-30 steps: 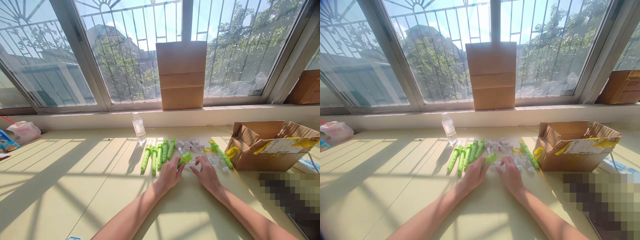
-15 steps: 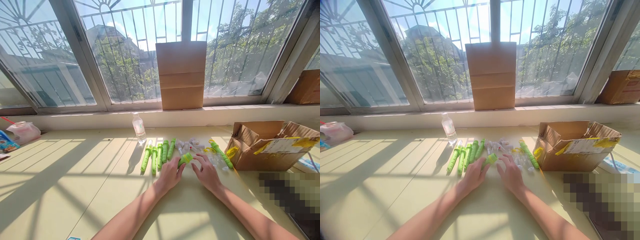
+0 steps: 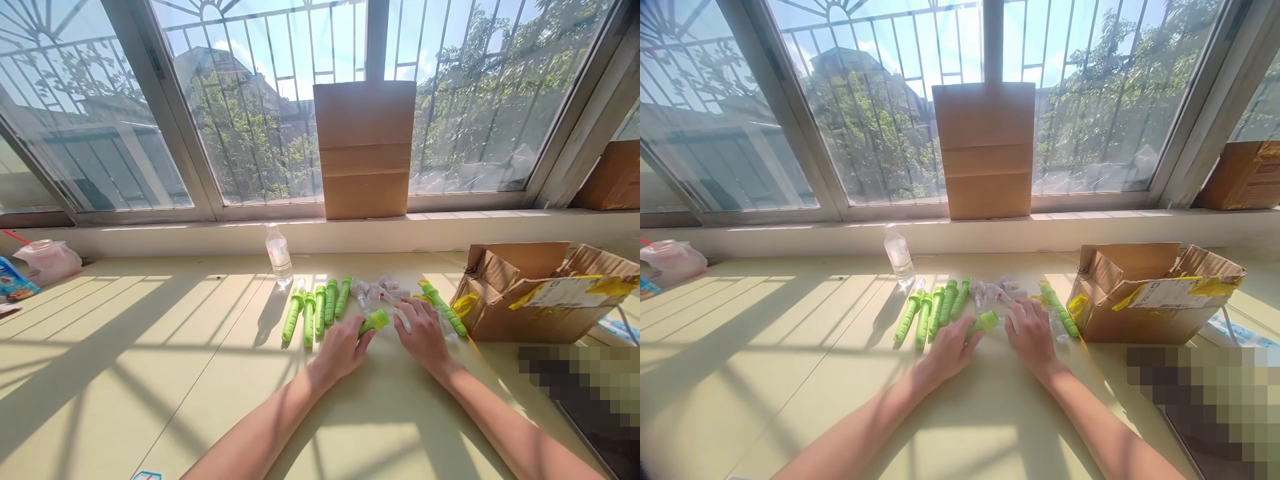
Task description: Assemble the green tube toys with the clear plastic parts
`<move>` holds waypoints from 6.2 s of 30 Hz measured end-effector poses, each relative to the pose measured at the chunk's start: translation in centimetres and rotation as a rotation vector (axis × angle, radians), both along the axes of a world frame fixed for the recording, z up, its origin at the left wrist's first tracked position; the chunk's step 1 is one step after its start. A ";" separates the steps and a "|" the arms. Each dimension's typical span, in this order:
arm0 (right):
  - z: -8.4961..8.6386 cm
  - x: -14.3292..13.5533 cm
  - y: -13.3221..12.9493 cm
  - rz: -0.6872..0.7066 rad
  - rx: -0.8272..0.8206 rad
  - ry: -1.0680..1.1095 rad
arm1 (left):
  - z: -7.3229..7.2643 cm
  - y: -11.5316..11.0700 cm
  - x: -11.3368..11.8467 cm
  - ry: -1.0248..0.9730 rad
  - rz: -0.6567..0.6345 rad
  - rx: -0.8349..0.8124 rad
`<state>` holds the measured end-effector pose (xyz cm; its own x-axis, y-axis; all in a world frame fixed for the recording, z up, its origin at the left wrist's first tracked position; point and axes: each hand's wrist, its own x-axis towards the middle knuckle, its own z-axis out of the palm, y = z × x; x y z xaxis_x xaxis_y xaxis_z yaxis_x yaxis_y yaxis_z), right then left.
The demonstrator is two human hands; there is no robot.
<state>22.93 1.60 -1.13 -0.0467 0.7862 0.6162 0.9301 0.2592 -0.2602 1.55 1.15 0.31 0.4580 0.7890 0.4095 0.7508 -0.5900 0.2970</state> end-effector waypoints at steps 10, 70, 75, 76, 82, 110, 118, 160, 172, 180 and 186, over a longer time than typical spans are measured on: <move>1.0 0.1 1.6 -0.015 -0.120 -0.049 | 0.5 -0.4 0.0 0.017 -0.034 -0.022; 1.5 1.7 2.7 -0.031 0.205 0.204 | 0.9 -0.6 0.1 0.053 -0.032 -0.048; 1.6 2.4 1.5 -0.062 0.021 0.687 | 0.7 -0.5 0.1 0.060 -0.007 -0.056; 1.7 2.4 1.3 -0.044 -0.007 0.760 | 0.7 -0.5 0.1 0.061 -0.001 -0.056; 2.2 2.0 0.4 0.099 -0.076 0.960 | 0.5 -0.4 0.1 0.057 0.014 -0.045; 0.4 -0.1 0.1 0.309 -0.290 0.949 | 0.0 0.0 -0.1 0.047 0.002 -0.019; 0.5 -0.2 0.0 0.304 -0.277 0.919 | 0.4 -0.2 0.0 0.046 0.010 -0.057; 0.4 -1.0 -0.8 0.378 -0.222 0.866 | 0.3 0.0 -0.2 -0.087 0.034 -0.129; 0.3 -2.9 -1.8 0.177 -0.154 -0.179 | 0.1 0.2 -0.4 -0.026 0.010 -0.074; -0.9 -2.3 -0.9 0.122 -0.138 -0.057 | 0.6 -0.1 -0.3 0.000 0.017 -0.100; -0.6 -1.7 -0.2 0.042 0.141 0.264 | 0.6 -0.1 -0.2 -0.015 0.044 -0.113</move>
<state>21.19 1.35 -1.78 0.0985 0.6930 0.7142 0.8229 0.3468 -0.4500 1.32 1.09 0.91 0.4165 0.8498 0.3230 0.7703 -0.5186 0.3710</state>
